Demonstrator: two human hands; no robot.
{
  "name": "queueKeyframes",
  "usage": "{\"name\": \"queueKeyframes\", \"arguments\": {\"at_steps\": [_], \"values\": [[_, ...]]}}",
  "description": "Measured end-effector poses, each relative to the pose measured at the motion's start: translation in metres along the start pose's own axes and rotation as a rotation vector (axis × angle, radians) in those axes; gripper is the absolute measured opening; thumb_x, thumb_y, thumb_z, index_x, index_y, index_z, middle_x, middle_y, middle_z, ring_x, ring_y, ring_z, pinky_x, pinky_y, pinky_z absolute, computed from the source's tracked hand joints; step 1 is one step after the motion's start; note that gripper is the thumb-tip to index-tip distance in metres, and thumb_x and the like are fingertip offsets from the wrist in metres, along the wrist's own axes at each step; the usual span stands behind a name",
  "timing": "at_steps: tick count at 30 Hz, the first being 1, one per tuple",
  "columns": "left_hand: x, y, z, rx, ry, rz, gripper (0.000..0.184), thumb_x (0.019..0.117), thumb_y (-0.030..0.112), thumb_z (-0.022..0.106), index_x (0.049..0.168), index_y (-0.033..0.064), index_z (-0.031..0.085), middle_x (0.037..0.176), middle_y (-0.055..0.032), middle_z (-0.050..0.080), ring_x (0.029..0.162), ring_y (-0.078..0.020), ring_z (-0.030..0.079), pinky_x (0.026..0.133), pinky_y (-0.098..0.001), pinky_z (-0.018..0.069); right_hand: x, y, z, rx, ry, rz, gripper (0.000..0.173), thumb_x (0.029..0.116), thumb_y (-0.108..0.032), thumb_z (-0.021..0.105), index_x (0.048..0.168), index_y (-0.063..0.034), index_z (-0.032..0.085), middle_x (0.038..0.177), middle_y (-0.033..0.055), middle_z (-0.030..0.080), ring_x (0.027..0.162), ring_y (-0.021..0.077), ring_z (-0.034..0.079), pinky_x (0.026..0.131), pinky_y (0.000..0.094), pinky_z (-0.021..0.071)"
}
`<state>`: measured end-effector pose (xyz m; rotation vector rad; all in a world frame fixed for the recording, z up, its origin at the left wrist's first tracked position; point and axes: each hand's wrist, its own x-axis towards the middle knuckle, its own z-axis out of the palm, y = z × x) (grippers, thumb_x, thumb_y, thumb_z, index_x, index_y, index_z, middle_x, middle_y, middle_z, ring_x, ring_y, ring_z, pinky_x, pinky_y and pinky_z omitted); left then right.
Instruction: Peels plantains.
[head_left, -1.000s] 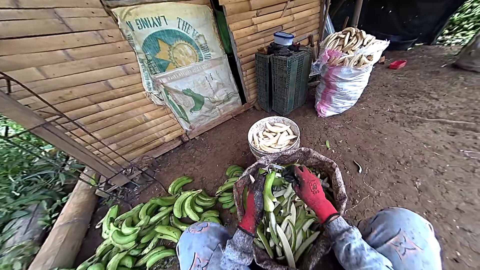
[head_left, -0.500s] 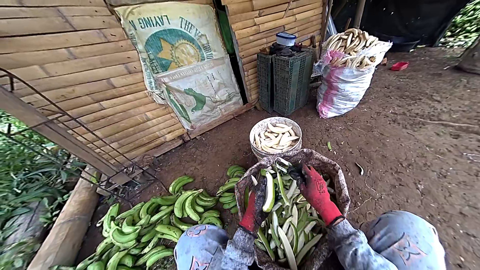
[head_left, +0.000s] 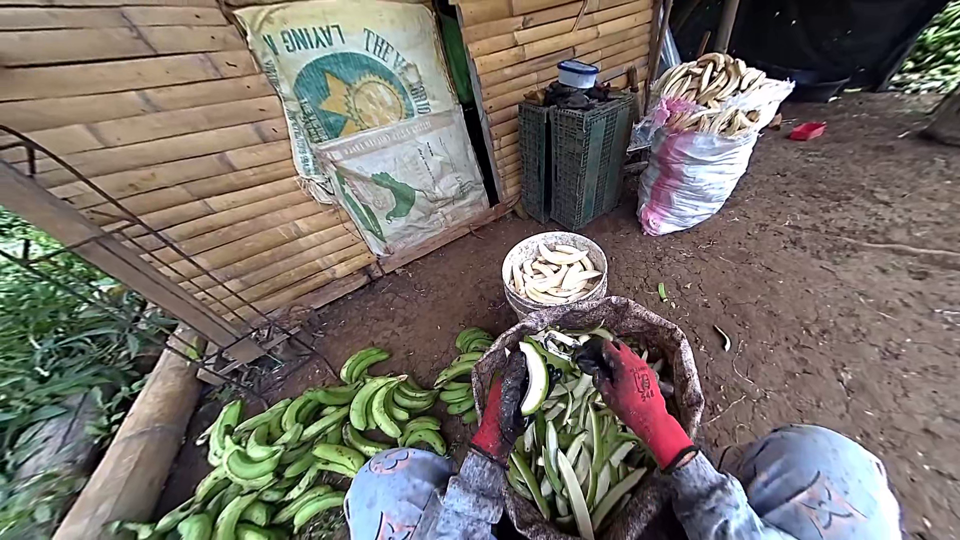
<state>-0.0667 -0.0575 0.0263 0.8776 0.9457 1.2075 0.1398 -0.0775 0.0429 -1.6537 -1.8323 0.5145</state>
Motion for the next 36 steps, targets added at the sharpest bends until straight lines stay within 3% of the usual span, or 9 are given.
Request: {"name": "queueKeyframes", "arguments": {"at_steps": [4,9,12,16,22,27,30,33,36], "values": [[0.017,-0.007,-0.005,-0.120,0.248,0.266,0.035,0.1117,0.018,0.034,0.127,-0.0056,0.053,0.102,-0.0154,0.067,0.090,-0.0184,0.069,0.083,-0.0351,0.0590,-0.033,-0.022,0.033,0.055,-0.022,-0.164,0.039,0.0915,-0.026,0.068,0.125,-0.0069,0.070,0.113,0.0220,0.069,0.104,0.0397,0.068,0.086,0.0540,0.0557],[0.011,-0.008,0.002,-0.441,0.042,0.276,0.039,0.1105,0.017,0.023,0.114,0.0018,0.058,0.095,-0.0086,0.071,0.087,-0.0154,0.071,0.081,-0.0311,0.0602,-0.016,-0.028,0.028,-0.051,-0.070,-0.090,0.040,0.0938,-0.022,0.065,0.132,-0.0100,0.066,0.117,0.0230,0.067,0.107,0.0415,0.067,0.087,0.0540,0.0549],[0.012,-0.004,0.000,0.006,0.199,0.283,0.039,0.1116,0.017,0.027,0.123,-0.0044,0.058,0.104,-0.0131,0.069,0.093,-0.0174,0.069,0.086,-0.0336,0.0584,-0.018,-0.023,0.030,-0.092,0.023,-0.170,0.037,0.0914,-0.024,0.068,0.126,-0.0099,0.069,0.113,0.0235,0.068,0.106,0.0430,0.067,0.084,0.0556,0.0553],[0.005,0.002,0.010,0.716,0.423,0.276,0.040,0.1110,0.015,0.037,0.135,-0.0115,0.055,0.133,-0.0277,0.059,0.126,-0.0291,0.057,0.111,-0.0401,0.0418,-0.018,-0.022,0.032,-0.173,0.082,-0.214,0.041,0.0869,-0.019,0.073,0.128,-0.0111,0.070,0.116,0.0270,0.068,0.111,0.0492,0.065,0.088,0.0605,0.0531],[-0.034,0.017,0.033,0.939,0.102,0.121,0.046,0.1082,0.007,0.041,0.148,-0.0157,0.037,0.151,-0.0336,0.043,0.145,-0.0361,0.040,0.123,-0.0392,0.0269,0.011,-0.012,0.014,-0.023,-0.123,0.004,0.036,0.0997,-0.017,0.057,0.134,-0.0097,0.066,0.125,0.0237,0.065,0.117,0.0408,0.063,0.100,0.0552,0.0491],[-0.027,0.003,0.034,0.629,0.071,0.281,0.039,0.1086,0.012,0.041,0.138,-0.0107,0.053,0.133,-0.0218,0.062,0.122,-0.0155,0.060,0.108,-0.0277,0.0438,0.015,0.008,0.015,0.059,-0.051,0.097,0.036,0.1008,-0.020,0.057,0.132,-0.0065,0.065,0.123,0.0224,0.067,0.115,0.0375,0.065,0.100,0.0542,0.0496],[-0.002,0.001,0.016,-0.008,0.187,0.170,0.040,0.1118,0.025,0.030,0.109,0.0015,0.062,0.073,-0.0059,0.062,0.056,-0.0114,0.059,0.051,-0.0267,0.0536,-0.003,0.012,0.027,0.168,0.138,-0.255,0.033,0.0925,-0.025,0.067,0.121,-0.0102,0.074,0.110,0.0155,0.072,0.103,0.0304,0.069,0.090,0.0487,0.0561],[0.008,0.001,-0.005,-0.671,-0.039,0.012,0.050,0.1091,0.034,0.019,0.095,0.0073,0.059,0.062,-0.0021,0.059,0.048,-0.0110,0.059,0.046,-0.0242,0.0533,-0.011,0.014,0.035,0.076,0.143,-0.553,0.033,0.0921,-0.039,0.069,0.117,-0.0188,0.076,0.107,0.0109,0.074,0.104,0.0308,0.070,0.089,0.0492,0.0568],[0.003,-0.001,0.000,-0.668,-0.121,0.014,0.047,0.1101,0.033,0.023,0.094,0.0074,0.059,0.063,-0.0015,0.058,0.050,-0.0109,0.059,0.049,-0.0237,0.0537,-0.010,0.011,0.036,-0.052,0.164,-0.615,0.032,0.0875,-0.032,0.071,0.117,-0.0208,0.076,0.106,0.0123,0.074,0.102,0.0359,0.070,0.089,0.0533,0.0562]]}}
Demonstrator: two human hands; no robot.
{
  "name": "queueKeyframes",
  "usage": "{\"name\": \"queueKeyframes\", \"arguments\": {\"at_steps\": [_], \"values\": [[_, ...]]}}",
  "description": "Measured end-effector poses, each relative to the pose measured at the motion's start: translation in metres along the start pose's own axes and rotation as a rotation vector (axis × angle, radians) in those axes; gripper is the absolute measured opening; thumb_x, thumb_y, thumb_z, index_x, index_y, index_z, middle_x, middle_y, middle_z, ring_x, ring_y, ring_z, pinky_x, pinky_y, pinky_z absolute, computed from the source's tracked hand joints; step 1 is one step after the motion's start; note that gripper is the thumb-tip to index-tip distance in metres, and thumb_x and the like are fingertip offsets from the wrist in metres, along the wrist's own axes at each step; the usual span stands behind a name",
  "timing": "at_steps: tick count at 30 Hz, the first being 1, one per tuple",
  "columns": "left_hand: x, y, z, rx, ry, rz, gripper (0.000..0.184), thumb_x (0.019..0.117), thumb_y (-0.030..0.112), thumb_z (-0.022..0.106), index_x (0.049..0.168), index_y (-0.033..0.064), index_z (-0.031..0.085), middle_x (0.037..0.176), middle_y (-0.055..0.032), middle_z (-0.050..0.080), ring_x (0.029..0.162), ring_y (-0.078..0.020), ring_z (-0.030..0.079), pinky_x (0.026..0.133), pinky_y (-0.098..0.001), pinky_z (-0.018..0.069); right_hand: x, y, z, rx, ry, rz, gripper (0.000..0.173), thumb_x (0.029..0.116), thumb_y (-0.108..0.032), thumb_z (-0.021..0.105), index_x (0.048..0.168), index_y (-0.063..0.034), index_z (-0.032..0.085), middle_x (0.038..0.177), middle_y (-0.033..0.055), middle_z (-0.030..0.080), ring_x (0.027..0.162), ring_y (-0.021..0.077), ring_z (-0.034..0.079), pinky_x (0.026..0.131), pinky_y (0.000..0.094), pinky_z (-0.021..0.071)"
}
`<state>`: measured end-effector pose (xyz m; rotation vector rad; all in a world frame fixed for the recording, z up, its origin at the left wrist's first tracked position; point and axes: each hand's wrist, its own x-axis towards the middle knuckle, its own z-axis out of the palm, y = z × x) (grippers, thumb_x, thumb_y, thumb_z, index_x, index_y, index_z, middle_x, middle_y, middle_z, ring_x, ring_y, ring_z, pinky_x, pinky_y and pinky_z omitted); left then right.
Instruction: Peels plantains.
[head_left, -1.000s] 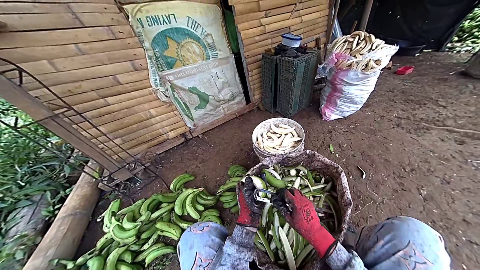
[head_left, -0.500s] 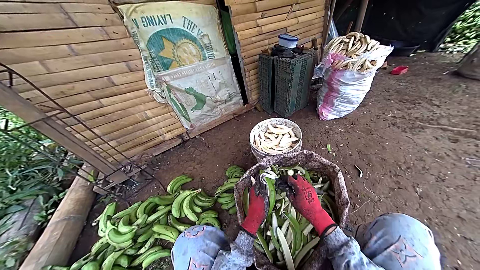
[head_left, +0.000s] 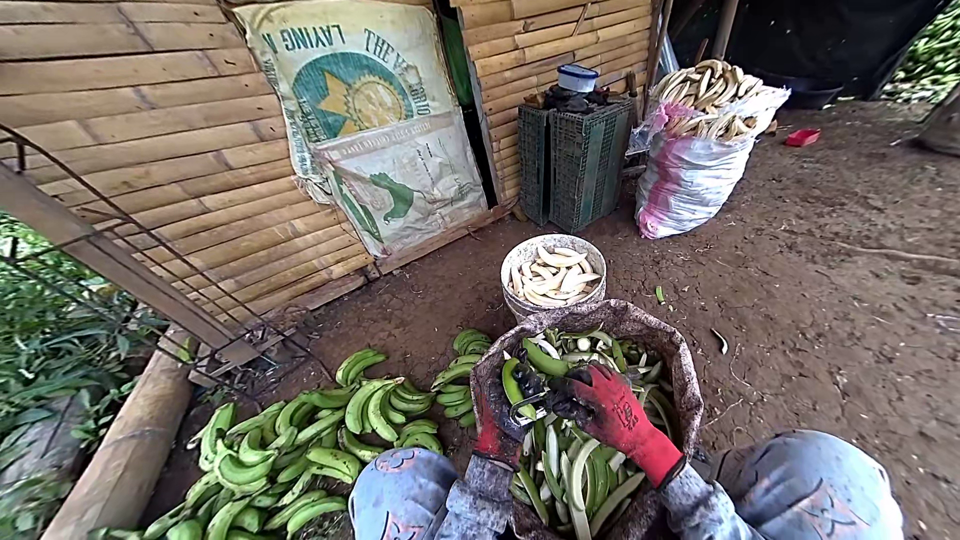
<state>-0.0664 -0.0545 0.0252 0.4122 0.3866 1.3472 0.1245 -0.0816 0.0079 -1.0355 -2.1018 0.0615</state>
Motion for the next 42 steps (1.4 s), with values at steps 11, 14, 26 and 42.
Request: {"name": "queueKeyframes", "arguments": {"at_steps": [11,14,26,42], "values": [[-0.021,-0.015,0.008,0.840,0.157,0.083,0.039,0.1121,0.018,0.029,0.128,-0.0026,0.059,0.097,-0.0073,0.065,0.076,-0.0076,0.062,0.072,-0.0221,0.0539,0.021,0.000,-0.001,0.041,-0.175,0.691,0.039,0.0968,-0.018,0.060,0.133,-0.0066,0.065,0.125,0.0239,0.066,0.113,0.0398,0.066,0.095,0.0541,0.0523],[-0.009,-0.008,-0.002,0.194,0.150,-0.140,0.055,0.1112,0.039,0.019,0.109,0.0042,0.061,0.068,-0.0049,0.061,0.048,-0.0124,0.059,0.042,-0.0253,0.0514,0.014,0.010,-0.002,0.123,-0.021,0.566,0.035,0.0945,-0.021,0.064,0.126,-0.0048,0.070,0.116,0.0221,0.069,0.107,0.0368,0.068,0.094,0.0520,0.0539],[-0.021,-0.023,0.012,0.624,0.216,0.084,0.035,0.1124,0.019,0.030,0.127,0.0006,0.056,0.091,-0.0052,0.065,0.068,-0.0074,0.062,0.061,-0.0219,0.0543,0.009,0.000,0.000,-0.140,0.025,0.407,0.038,0.0852,-0.018,0.073,0.121,-0.0052,0.073,0.111,0.0264,0.071,0.106,0.0481,0.068,0.085,0.0594,0.0553],[0.117,0.000,0.078,2.176,0.233,-0.043,0.058,0.1064,0.045,0.047,0.141,-0.0015,0.052,0.134,-0.0272,0.060,0.127,-0.0420,0.058,0.105,-0.0603,0.0456,0.022,0.010,-0.059,0.012,-0.275,0.872,0.050,0.0974,-0.040,0.064,0.137,-0.0093,0.060,0.127,0.0218,0.062,0.116,0.0369,0.064,0.097,0.0532,0.0519]]}}
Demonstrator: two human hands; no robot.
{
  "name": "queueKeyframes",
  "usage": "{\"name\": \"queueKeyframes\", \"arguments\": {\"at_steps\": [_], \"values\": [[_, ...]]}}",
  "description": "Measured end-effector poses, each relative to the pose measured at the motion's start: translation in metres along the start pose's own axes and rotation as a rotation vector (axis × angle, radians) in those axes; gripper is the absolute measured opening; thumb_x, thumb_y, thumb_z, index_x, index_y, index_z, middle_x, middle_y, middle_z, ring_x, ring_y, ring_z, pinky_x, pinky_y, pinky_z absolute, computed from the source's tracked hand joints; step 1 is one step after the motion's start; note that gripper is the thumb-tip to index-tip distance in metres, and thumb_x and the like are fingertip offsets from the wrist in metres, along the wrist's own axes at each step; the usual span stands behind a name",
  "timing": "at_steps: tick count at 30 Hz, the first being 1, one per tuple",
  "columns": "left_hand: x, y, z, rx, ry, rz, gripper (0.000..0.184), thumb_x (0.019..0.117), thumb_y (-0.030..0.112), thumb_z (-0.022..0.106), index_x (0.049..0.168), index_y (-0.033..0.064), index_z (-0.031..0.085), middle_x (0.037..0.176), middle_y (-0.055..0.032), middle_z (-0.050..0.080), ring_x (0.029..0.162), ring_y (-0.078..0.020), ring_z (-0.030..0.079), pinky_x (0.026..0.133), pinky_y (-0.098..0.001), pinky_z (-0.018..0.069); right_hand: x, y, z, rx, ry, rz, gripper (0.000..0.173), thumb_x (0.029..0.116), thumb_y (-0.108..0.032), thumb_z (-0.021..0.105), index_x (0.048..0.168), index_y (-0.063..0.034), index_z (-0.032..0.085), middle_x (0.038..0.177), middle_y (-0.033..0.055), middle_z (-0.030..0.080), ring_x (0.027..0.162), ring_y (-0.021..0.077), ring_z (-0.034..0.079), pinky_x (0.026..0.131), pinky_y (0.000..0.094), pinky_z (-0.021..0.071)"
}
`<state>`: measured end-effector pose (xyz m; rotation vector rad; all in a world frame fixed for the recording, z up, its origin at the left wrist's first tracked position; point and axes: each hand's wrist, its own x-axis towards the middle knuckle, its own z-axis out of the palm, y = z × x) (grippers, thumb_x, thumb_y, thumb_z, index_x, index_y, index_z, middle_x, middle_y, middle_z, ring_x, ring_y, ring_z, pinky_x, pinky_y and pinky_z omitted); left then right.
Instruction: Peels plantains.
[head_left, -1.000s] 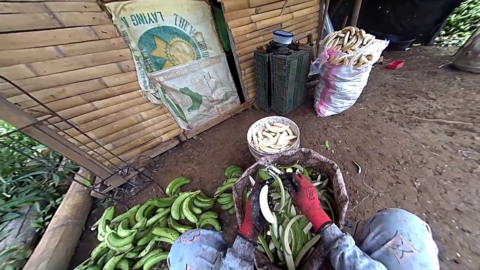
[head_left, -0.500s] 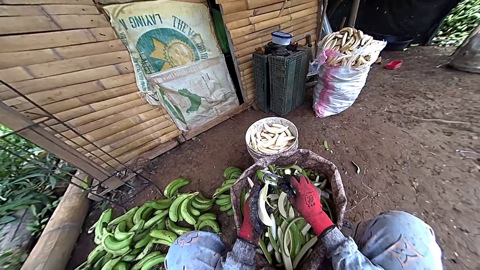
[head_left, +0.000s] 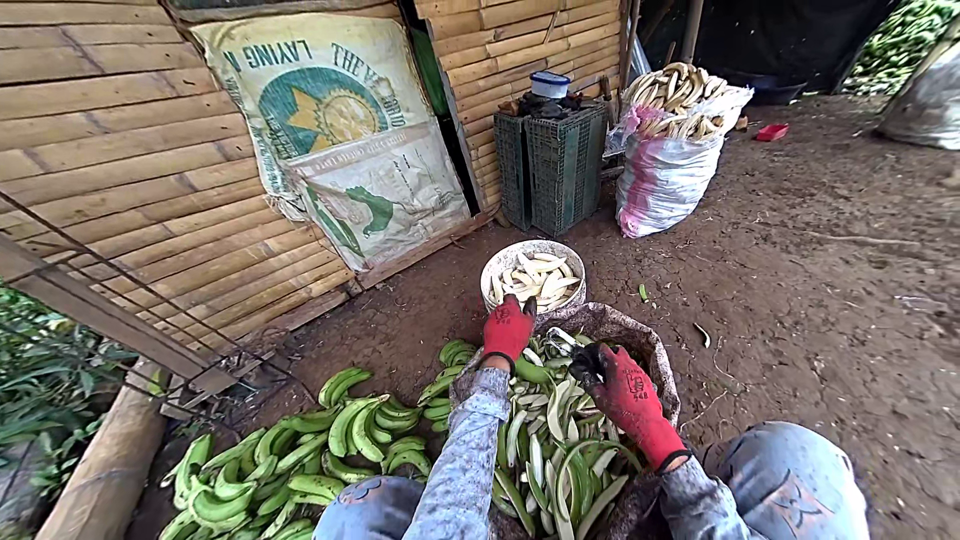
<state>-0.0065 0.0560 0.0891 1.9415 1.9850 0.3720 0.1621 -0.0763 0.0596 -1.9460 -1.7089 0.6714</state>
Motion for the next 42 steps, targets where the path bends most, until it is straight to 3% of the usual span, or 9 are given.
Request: {"name": "queueKeyframes", "arguments": {"at_steps": [3,7,12,17,21,25,29,32,42], "values": [[-0.014,-0.017,0.046,0.163,-0.246,-0.192,0.060,0.1036,0.040,0.052,0.143,-0.0050,0.050,0.145,-0.0251,0.054,0.137,-0.0382,0.051,0.112,-0.0578,0.0402,-0.001,0.000,-0.001,-0.016,-0.088,0.048,0.054,0.0974,-0.038,0.065,0.142,-0.0100,0.055,0.133,0.0216,0.060,0.120,0.0368,0.063,0.100,0.0528,0.0512],[-0.013,-0.041,0.077,0.015,-0.066,-0.275,0.073,0.0990,0.038,0.062,0.152,-0.0064,0.038,0.146,-0.0250,0.053,0.137,-0.0353,0.052,0.115,-0.0517,0.0391,-0.004,0.011,0.008,-0.073,-0.363,0.072,0.041,0.1017,-0.035,0.058,0.131,-0.0071,0.060,0.125,0.0178,0.067,0.121,0.0340,0.063,0.102,0.0562,0.0481],[-0.002,-0.073,0.073,-0.331,-0.171,-0.161,0.060,0.0918,0.035,0.075,0.138,0.0009,0.057,0.133,-0.0207,0.062,0.124,-0.0319,0.060,0.107,-0.0503,0.0464,-0.015,0.012,0.046,-0.253,-0.648,-0.002,0.037,0.0998,-0.028,0.061,0.124,-0.0005,0.065,0.129,0.0247,0.064,0.126,0.0414,0.059,0.102,0.0633,0.0450],[-0.007,-0.054,0.098,-0.507,-0.239,-0.182,0.067,0.0933,0.035,0.075,0.142,-0.0015,0.046,0.122,-0.0232,0.063,0.102,-0.0316,0.066,0.090,-0.0488,0.0550,-0.032,-0.010,0.113,-0.204,-0.637,-0.259,0.038,0.0975,-0.022,0.061,0.130,-0.0017,0.061,0.124,0.0242,0.067,0.119,0.0426,0.063,0.097,0.0639,0.0481],[0.001,-0.042,0.104,-0.554,-0.185,-0.290,0.071,0.0985,0.043,0.066,0.145,-0.0049,0.042,0.132,-0.0268,0.059,0.117,-0.0355,0.063,0.100,-0.0515,0.0511,-0.020,0.002,0.071,-0.190,-0.741,-0.246,0.033,0.0988,-0.029,0.062,0.121,-0.0045,0.067,0.119,0.0232,0.068,0.116,0.0419,0.063,0.096,0.0664,0.0466],[0.010,-0.028,0.096,-0.298,-0.235,-0.277,0.065,0.0996,0.035,0.064,0.146,-0.0065,0.043,0.145,-0.0260,0.053,0.136,-0.0355,0.052,0.114,-0.0518,0.0409,-0.006,0.016,0.006,-0.172,-0.576,-0.035,0.036,0.1021,-0.034,0.058,0.120,-0.0042,0.068,0.118,0.0219,0.068,0.116,0.0393,0.064,0.098,0.0628,0.0470],[0.008,-0.040,0.101,-0.540,-0.247,-0.224,0.050,0.0969,0.023,0.069,0.136,-0.0038,0.053,0.123,-0.0247,0.063,0.108,-0.0335,0.064,0.093,-0.0498,0.0529,-0.004,0.021,-0.013,0.001,-0.304,0.106,0.044,0.1047,-0.042,0.054,0.128,-0.0050,0.061,0.117,0.0198,0.068,0.113,0.0349,0.065,0.098,0.0560,0.0486],[0.001,-0.051,0.090,-0.370,-0.237,-0.116,0.051,0.1017,0.027,0.062,0.142,-0.0022,0.051,0.141,-0.0252,0.056,0.133,-0.0352,0.054,0.113,-0.0506,0.0410,-0.002,0.024,0.003,-0.008,-0.328,0.110,0.045,0.1044,-0.042,0.054,0.129,-0.0047,0.060,0.119,0.0205,0.067,0.116,0.0355,0.065,0.100,0.0569,0.0481],[0.019,-0.020,0.100,-0.078,-0.308,-0.161,0.062,0.1005,0.033,0.061,0.146,-0.0059,0.044,0.147,-0.0254,0.051,0.138,-0.0367,0.050,0.114,-0.0547,0.0403,-0.008,0.016,0.017,-0.093,-0.333,0.161,0.044,0.1031,-0.040,0.054,0.132,-0.0078,0.062,0.124,0.0180,0.068,0.120,0.0338,0.064,0.101,0.0564,0.0491]]}}
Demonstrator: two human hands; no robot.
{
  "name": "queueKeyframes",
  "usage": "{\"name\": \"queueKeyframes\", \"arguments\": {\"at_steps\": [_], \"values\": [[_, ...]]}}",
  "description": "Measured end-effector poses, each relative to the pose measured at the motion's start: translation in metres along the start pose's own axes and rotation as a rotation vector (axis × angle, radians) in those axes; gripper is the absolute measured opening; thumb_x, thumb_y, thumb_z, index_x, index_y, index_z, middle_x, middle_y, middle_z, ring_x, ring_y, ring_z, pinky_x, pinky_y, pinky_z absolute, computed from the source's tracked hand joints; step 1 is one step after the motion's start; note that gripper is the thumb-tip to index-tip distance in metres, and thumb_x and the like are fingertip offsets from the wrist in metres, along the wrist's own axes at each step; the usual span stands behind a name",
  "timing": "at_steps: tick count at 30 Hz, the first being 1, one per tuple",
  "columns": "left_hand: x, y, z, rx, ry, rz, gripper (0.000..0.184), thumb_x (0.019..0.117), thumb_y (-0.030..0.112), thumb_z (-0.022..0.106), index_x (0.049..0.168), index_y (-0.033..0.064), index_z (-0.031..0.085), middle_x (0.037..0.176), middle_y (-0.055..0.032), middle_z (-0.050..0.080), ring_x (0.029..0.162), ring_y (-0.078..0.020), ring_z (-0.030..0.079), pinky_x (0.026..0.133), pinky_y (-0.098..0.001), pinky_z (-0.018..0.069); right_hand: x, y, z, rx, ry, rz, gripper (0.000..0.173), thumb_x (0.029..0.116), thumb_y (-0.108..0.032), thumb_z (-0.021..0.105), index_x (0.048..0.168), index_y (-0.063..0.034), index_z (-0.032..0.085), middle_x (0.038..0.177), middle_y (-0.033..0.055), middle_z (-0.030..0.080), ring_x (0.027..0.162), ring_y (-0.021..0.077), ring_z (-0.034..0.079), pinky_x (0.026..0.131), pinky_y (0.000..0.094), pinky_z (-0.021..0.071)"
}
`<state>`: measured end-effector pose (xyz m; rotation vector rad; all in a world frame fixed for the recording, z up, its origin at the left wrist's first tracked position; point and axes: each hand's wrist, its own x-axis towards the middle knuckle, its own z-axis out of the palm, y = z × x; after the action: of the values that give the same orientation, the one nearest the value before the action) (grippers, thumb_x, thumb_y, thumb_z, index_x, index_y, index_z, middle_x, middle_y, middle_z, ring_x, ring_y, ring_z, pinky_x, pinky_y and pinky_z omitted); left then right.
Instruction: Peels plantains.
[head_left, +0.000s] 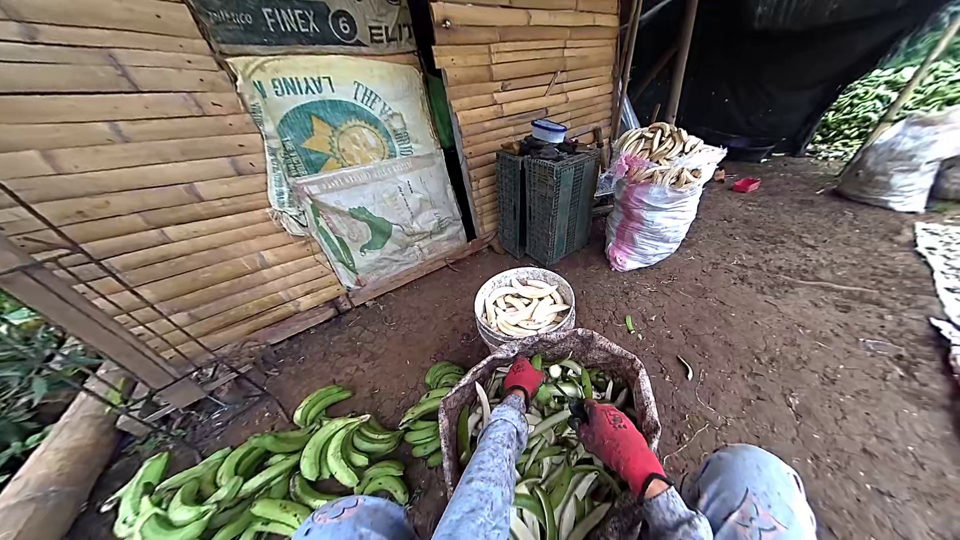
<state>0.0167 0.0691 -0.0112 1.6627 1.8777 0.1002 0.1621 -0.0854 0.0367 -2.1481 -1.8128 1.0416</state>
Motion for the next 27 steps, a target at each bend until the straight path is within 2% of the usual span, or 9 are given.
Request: {"name": "queueKeyframes", "arguments": {"at_steps": [3,5,8,10,13,16,24,26,27], "values": [[-0.005,-0.018,-0.010,-0.311,-0.004,0.046,0.057,0.0992,0.032,0.066,0.140,-0.0051,0.051,0.136,-0.0268,0.058,0.128,-0.0367,0.057,0.109,-0.0530,0.0436,-0.003,-0.002,-0.008,0.024,0.034,0.030,0.043,0.1053,-0.038,0.051,0.132,-0.0061,0.059,0.124,0.0187,0.067,0.121,0.0343,0.064,0.102,0.0554,0.0487],[-0.033,-0.027,-0.017,-0.600,0.070,0.085,0.056,0.0988,0.031,0.068,0.138,-0.0044,0.051,0.123,-0.0251,0.063,0.107,-0.0332,0.067,0.093,-0.0500,0.0554,0.000,-0.003,-0.005,0.080,0.044,0.006,0.042,0.1070,-0.037,0.047,0.132,-0.0049,0.057,0.122,0.0196,0.067,0.119,0.0344,0.065,0.101,0.0549,0.0489],[-0.086,-0.038,-0.010,-0.986,0.133,0.057,0.056,0.1027,0.024,0.063,0.146,-0.0003,0.036,0.101,-0.0250,0.067,0.070,-0.0299,0.072,0.062,-0.0451,0.0634,0.007,-0.001,0.012,0.153,0.028,-0.054,0.042,0.1086,-0.036,0.045,0.135,-0.0039,0.054,0.120,0.0207,0.067,0.115,0.0347,0.066,0.100,0.0536,0.0497],[-0.099,-0.054,0.010,-1.051,0.150,0.012,0.058,0.1029,0.024,0.063,0.150,0.0035,0.035,0.104,-0.0256,0.067,0.072,-0.0311,0.072,0.064,-0.0456,0.0630,0.015,0.000,0.029,0.126,-0.014,-0.066,0.044,0.1078,-0.035,0.047,0.137,-0.0028,0.054,0.123,0.0217,0.067,0.119,0.0356,0.064,0.103,0.0545,0.0488],[-0.101,-0.070,0.038,-1.058,0.214,-0.009,0.049,0.1003,0.022,0.067,0.140,0.0004,0.048,0.113,-0.0259,0.067,0.083,-0.0327,0.073,0.071,-0.0466,0.0629,0.023,0.003,0.046,0.029,-0.080,-0.018,0.046,0.1052,-0.036,0.049,0.136,-0.0026,0.055,0.128,0.0224,0.065,0.124,0.0366,0.063,0.104,0.0567,0.0482],[-0.101,-0.072,0.040,-0.996,0.270,0.049,0.046,0.0978,0.017,0.070,0.136,-0.0014,0.054,0.120,-0.0239,0.065,0.098,-0.0303,0.070,0.081,-0.0464,0.0614,0.023,0.000,0.041,0.021,-0.068,-0.023,0.045,0.1058,-0.037,0.048,0.135,-0.0037,0.056,0.128,0.0214,0.066,0.123,0.0357,0.063,0.103,0.0562,0.0485],[-0.105,-0.078,0.054,-1.186,0.309,0.035,0.043,0.0983,0.006,0.066,0.136,-0.0073,0.050,0.117,-0.0264,0.065,0.091,-0.0289,0.073,0.077,-0.0423,0.0644,0.042,-0.001,0.048,-0.076,-0.150,-0.057,0.047,0.1059,-0.037,0.047,0.135,-0.0012,0.056,0.130,0.0224,0.065,0.125,0.0368,0.062,0.103,0.0574,0.0479],[-0.107,-0.080,0.056,-0.996,0.375,0.056,0.046,0.0972,0.010,0.069,0.136,-0.0069,0.051,0.120,-0.0246,0.065,0.100,-0.0264,0.071,0.087,-0.0404,0.0616,0.039,-0.008,0.049,-0.136,-0.129,-0.054,0.048,0.1053,-0.037,0.048,0.137,-0.0016,0.053,0.130,0.0221,0.065,0.125,0.0373,0.062,0.102,0.0579,0.0489],[-0.109,-0.080,0.057,-0.856,0.398,0.062,0.051,0.0966,0.015,0.070,0.139,-0.0060,0.051,0.126,-0.0243,0.064,0.112,-0.0279,0.067,0.100,-0.0425,0.0539,0.037,-0.011,0.050,-0.165,-0.114,-0.046,0.050,0.1055,-0.036,0.048,0.141,-0.0010,0.050,0.131,0.0225,0.065,0.125,0.0379,0.062,0.102,0.0579,0.0492]]}}
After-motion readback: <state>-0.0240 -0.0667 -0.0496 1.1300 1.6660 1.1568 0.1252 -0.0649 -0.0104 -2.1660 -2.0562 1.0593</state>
